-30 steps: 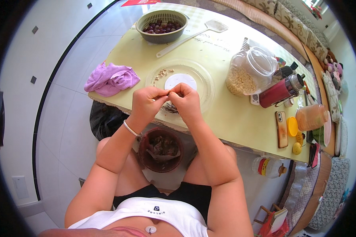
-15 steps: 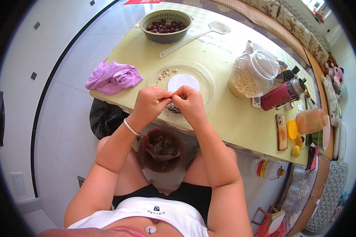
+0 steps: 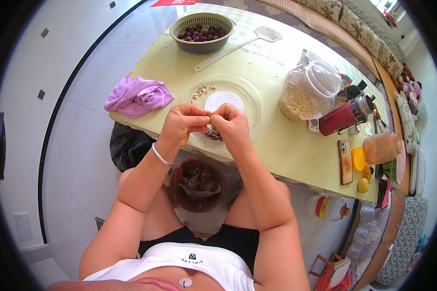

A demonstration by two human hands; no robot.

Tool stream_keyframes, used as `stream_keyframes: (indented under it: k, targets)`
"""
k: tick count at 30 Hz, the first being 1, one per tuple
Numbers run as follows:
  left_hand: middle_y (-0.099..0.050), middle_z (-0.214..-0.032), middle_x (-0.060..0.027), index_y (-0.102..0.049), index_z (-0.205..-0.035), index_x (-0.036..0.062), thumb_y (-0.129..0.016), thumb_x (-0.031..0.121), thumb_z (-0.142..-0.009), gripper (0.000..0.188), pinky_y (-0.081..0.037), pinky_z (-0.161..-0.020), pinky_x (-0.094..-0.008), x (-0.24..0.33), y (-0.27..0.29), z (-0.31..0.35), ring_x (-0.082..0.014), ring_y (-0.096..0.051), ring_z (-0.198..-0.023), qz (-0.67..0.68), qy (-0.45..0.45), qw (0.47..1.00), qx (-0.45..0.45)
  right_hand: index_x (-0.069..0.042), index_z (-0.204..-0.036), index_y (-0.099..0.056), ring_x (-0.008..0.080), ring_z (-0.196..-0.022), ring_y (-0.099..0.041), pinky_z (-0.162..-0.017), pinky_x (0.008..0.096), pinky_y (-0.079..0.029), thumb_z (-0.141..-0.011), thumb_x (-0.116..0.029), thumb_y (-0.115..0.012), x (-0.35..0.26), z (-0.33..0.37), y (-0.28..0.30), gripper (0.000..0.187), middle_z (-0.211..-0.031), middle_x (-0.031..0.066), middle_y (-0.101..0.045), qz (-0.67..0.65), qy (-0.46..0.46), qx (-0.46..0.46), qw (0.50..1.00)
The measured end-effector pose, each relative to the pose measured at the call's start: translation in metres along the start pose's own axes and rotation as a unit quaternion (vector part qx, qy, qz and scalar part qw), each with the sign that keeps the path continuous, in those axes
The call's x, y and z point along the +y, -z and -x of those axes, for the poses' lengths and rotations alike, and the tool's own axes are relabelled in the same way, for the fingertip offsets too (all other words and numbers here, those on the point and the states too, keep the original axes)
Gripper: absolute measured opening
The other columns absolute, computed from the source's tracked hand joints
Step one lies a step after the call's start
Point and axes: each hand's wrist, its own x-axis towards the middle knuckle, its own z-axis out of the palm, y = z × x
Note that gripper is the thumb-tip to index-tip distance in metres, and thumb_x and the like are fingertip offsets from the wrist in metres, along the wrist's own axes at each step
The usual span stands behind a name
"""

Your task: The person sits on the floor and peels sunflower seeds by hand, separating the kernels from the shells. The kernels are placed on a plate and the shells are discarded into a bowl.

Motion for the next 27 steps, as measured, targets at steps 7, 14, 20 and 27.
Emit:
stream_keyframes:
  k: [7,14,20,27]
  targets:
    - [-0.068,-0.078,-0.0116,-0.065,-0.088,-0.001,-0.065,-0.002,-0.079,0.009,-0.056,-0.059,-0.0278,-0.001,0.001,-0.003,-0.0187,-0.066,-0.063,0.045,0.018,0.999,0.006,-0.004,-0.076,-0.056,0.0024,-0.05,-0.039,-0.044,0.0194,-0.028,-0.08,-0.001,-0.06,0.005,0.0,-0.001,0.007,-0.062,-0.0031,-0.051,0.003,0.041,0.012,0.999]
    - [-0.067,-0.076,-0.0078,-0.065,-0.087,-0.0012,-0.066,0.0,-0.079,0.008,-0.052,-0.06,-0.0239,-0.002,0.008,-0.009,-0.0144,-0.065,-0.066,-0.158,-0.12,0.977,0.073,-0.002,-0.078,-0.055,0.0073,-0.053,-0.043,-0.047,0.0205,-0.034,-0.08,-0.001,-0.056,0.002,-0.003,0.004,0.002,-0.068,0.0035,-0.054,-0.18,-0.008,-0.003,0.984]
    - [-0.068,-0.076,-0.0129,-0.07,-0.083,0.0003,-0.068,0.0,-0.075,0.008,-0.051,-0.063,-0.029,0.011,0.029,-0.022,-0.0199,-0.065,-0.067,-0.498,-0.318,0.788,0.171,-0.002,-0.08,-0.052,0.0166,-0.054,-0.046,-0.046,0.0242,-0.035,-0.079,-0.001,-0.042,-0.004,-0.009,0.006,0.01,-0.081,0.0133,-0.057,-0.382,-0.077,0.005,0.921]
    - [-0.068,-0.08,-0.0133,-0.073,-0.088,0.0025,-0.068,0.003,-0.077,0.011,-0.05,-0.065,-0.0302,0.022,0.015,-0.012,-0.022,-0.065,-0.071,-0.448,-0.312,0.83,0.113,-0.002,-0.079,-0.052,0.0166,-0.059,-0.048,-0.045,0.0242,-0.035,-0.081,-0.001,-0.042,0.009,-0.015,0.013,0.011,-0.08,0.0119,-0.056,-0.271,-0.113,-0.024,0.956]
